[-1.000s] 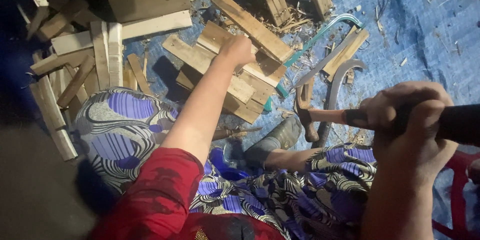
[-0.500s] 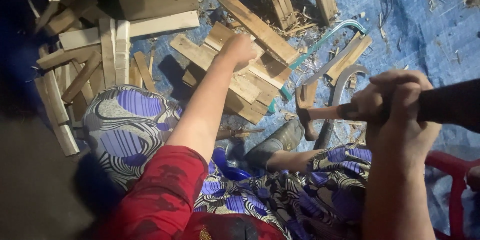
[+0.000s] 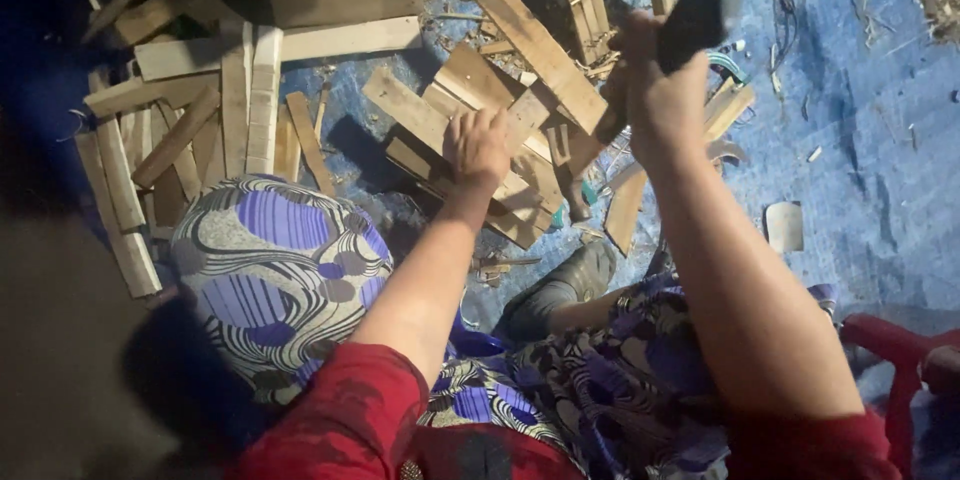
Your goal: Shaping and splitting wooden components for instrument construction using a hammer and a blade.
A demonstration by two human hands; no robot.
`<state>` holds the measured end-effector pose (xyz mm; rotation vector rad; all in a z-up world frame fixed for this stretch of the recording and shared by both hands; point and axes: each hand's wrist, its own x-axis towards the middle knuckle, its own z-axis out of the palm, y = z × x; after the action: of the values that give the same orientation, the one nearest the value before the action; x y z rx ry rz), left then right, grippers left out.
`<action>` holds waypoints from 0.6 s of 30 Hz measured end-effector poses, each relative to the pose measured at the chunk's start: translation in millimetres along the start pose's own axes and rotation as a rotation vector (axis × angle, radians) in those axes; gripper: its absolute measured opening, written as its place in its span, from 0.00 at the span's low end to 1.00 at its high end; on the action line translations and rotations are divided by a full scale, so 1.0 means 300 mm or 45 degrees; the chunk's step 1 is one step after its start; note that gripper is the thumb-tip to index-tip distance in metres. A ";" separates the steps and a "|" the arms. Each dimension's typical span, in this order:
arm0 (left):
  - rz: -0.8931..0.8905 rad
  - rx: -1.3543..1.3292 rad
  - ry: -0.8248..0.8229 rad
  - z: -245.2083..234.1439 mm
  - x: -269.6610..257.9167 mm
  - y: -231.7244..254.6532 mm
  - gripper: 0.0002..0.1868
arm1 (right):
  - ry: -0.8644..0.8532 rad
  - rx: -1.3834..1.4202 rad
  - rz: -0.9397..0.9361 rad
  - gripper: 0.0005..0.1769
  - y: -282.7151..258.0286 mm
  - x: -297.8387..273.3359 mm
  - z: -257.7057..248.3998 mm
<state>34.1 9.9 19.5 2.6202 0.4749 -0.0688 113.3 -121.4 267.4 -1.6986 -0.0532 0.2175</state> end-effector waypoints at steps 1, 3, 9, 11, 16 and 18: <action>-0.063 0.048 -0.145 -0.009 0.001 0.006 0.36 | -0.015 -0.015 0.008 0.19 0.024 0.018 0.028; 0.083 -0.039 0.157 0.000 -0.039 -0.008 0.30 | -0.024 -0.116 0.033 0.17 0.046 0.030 0.072; 0.249 -0.095 0.358 0.055 -0.039 -0.057 0.42 | -0.023 -0.296 0.080 0.17 0.103 0.060 0.167; 0.267 -0.078 0.342 0.058 -0.047 -0.063 0.48 | 0.005 -0.343 0.087 0.15 0.102 0.064 0.189; 0.271 -0.082 0.347 0.008 -0.060 -0.050 0.48 | -0.007 -0.492 -0.015 0.17 0.108 0.064 0.222; 0.233 -0.062 0.351 0.033 -0.055 -0.045 0.38 | -0.011 -0.470 0.035 0.17 0.079 0.063 0.240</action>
<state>14.5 11.3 7.0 2.6229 0.3202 0.3624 117.1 -51.3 232.9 -2.0670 -0.0801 0.2469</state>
